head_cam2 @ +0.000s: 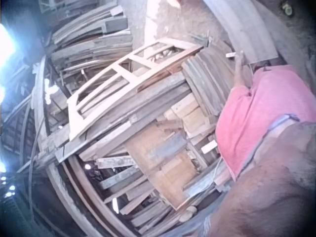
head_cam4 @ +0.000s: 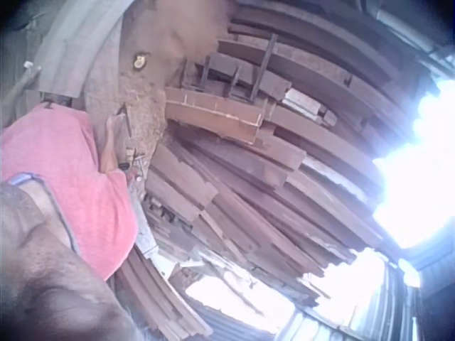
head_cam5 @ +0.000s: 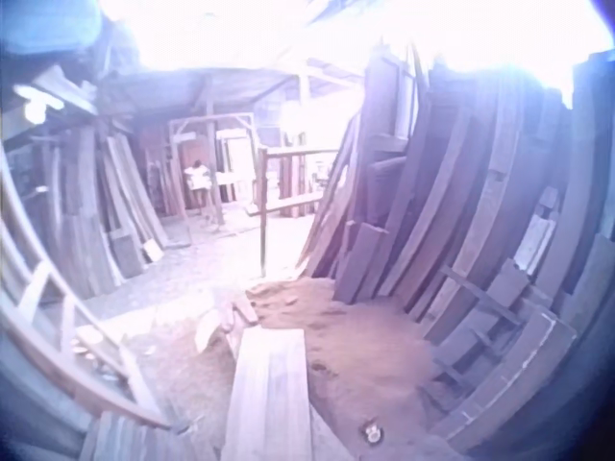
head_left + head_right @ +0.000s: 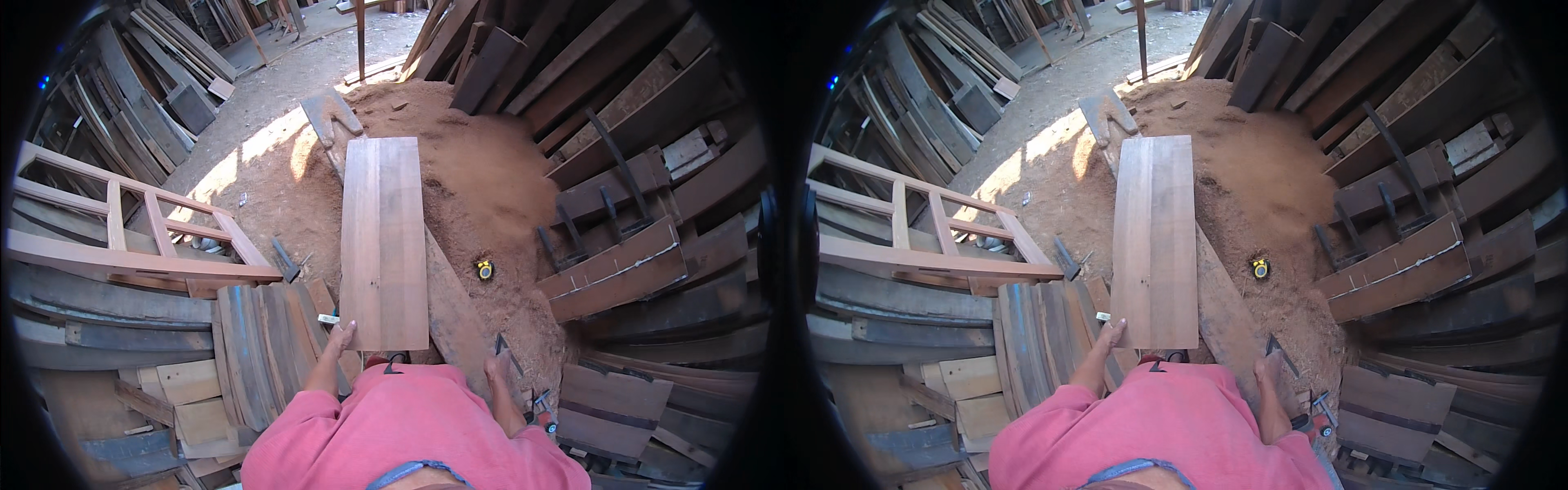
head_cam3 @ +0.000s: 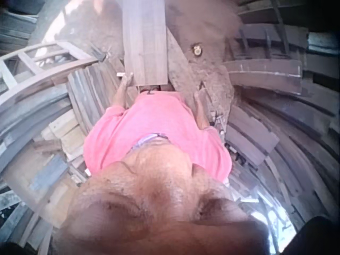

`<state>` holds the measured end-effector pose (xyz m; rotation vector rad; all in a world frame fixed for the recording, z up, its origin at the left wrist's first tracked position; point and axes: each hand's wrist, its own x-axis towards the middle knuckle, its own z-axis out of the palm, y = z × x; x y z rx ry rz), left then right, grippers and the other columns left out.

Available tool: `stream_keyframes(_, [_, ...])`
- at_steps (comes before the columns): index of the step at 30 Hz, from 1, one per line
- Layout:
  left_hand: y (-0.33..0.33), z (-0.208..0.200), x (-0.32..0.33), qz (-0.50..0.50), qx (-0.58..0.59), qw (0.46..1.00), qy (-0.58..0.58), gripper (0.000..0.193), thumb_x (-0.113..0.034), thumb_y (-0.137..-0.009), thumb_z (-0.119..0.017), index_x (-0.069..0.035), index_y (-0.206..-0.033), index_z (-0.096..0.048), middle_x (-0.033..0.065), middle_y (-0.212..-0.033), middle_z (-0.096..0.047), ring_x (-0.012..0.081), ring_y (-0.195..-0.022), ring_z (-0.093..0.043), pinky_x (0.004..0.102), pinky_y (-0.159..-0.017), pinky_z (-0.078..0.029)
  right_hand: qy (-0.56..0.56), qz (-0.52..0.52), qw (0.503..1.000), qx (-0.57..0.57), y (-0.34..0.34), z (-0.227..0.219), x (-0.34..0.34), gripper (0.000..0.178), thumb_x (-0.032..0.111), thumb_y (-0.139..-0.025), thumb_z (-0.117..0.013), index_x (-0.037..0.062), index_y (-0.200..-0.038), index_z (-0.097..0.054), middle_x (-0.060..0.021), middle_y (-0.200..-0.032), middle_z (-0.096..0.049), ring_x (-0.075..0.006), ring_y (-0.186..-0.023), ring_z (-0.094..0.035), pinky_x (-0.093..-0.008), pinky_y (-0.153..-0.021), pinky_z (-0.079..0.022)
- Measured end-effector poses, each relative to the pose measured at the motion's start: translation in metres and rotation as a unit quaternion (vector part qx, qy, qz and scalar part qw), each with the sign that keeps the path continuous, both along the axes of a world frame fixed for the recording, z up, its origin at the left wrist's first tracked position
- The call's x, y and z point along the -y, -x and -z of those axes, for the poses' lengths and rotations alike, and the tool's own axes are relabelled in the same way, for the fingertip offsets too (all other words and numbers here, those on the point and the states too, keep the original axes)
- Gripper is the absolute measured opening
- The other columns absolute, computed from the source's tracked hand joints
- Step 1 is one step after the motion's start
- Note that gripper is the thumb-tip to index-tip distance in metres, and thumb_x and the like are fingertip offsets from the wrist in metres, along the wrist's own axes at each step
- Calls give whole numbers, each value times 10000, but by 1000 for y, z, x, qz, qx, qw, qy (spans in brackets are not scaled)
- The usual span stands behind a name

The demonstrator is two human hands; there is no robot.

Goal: The person shapes the edge of a wooden board using a hand-held power planer and checks the dimensions using a square and a measuring tape. After smoothing the edges, they fit the board into a larger wooden frame structure.

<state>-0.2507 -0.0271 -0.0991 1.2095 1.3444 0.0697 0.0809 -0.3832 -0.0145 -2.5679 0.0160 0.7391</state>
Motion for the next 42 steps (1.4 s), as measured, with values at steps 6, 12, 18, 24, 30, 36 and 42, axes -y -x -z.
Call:
stream_keyframes(6, [-4,-12,0,2,-39,998,-42,659,-383,-955,-695,39,-1419,-493,155,-1303,-659,232,-1147,-641,374,-987,-517,-39,-124,991,28,11,-38,-102,559,445,-966,-566,11,-1318,-540,-322,-1219,-633,-472,-1173,-609,-539,-979,-474])
stream_keyframes(12, [5,-21,-5,0,161,985,58,592,-284,-987,-682,-5,-1457,-456,115,-1288,-649,197,-1119,-645,379,-961,-541,-56,-278,959,7,65,-2,-160,542,387,-930,-668,-34,-1242,-530,-317,-1139,-647,-479,-1104,-622,-552,-956,-485])
stream_keyframes(18, [4,-77,-3,20,138,990,27,582,-268,-973,-694,4,-1437,-472,120,-1272,-658,192,-1101,-648,361,-974,-524,-87,-355,931,21,83,-1,-170,547,351,-871,-768,-29,-1191,-539,-290,-1107,-660,-468,-1073,-629,-528,-914,-499])
stream_keyframes(24, [-16,-123,4,60,121,985,-107,555,-281,-912,-711,47,-1325,-536,178,-1183,-693,248,-1080,-668,389,-927,-530,-131,-350,927,37,70,6,-159,476,347,-885,-757,-25,-1099,-550,-280,-1064,-662,-466,-1020,-625,-528,-891,-483])
stream_keyframes(30, [-76,-223,38,177,-13,952,-250,514,-316,-842,-688,56,-1161,-533,317,-1055,-659,460,-1034,-661,495,-901,-498,-112,-357,928,5,55,-2,-155,449,350,-922,-699,-9,-1152,-556,-292,-1089,-660,-475,-1047,-624,-532,-905,-483])
stream_keyframes(36, [-121,-226,93,104,98,941,-306,543,-162,-844,-591,-2,-1345,-453,327,-1111,-647,487,-1084,-645,510,-966,-493,-275,-173,937,130,6,-57,-178,325,256,-993,-582,6,-1199,-587,-246,-1000,-699,-453,-977,-668,-521,-873,-505])
stream_keyframes(42, [-146,-222,117,109,149,952,-246,804,-87,-813,-542,-29,-1562,-258,265,-1411,-517,367,-1352,-514,414,-1100,-422,-475,-163,802,323,-57,-181,-185,228,93,-1008,-550,27,-1207,-639,-145,-1010,-670,-252,-864,-645,-380,-820,-516])
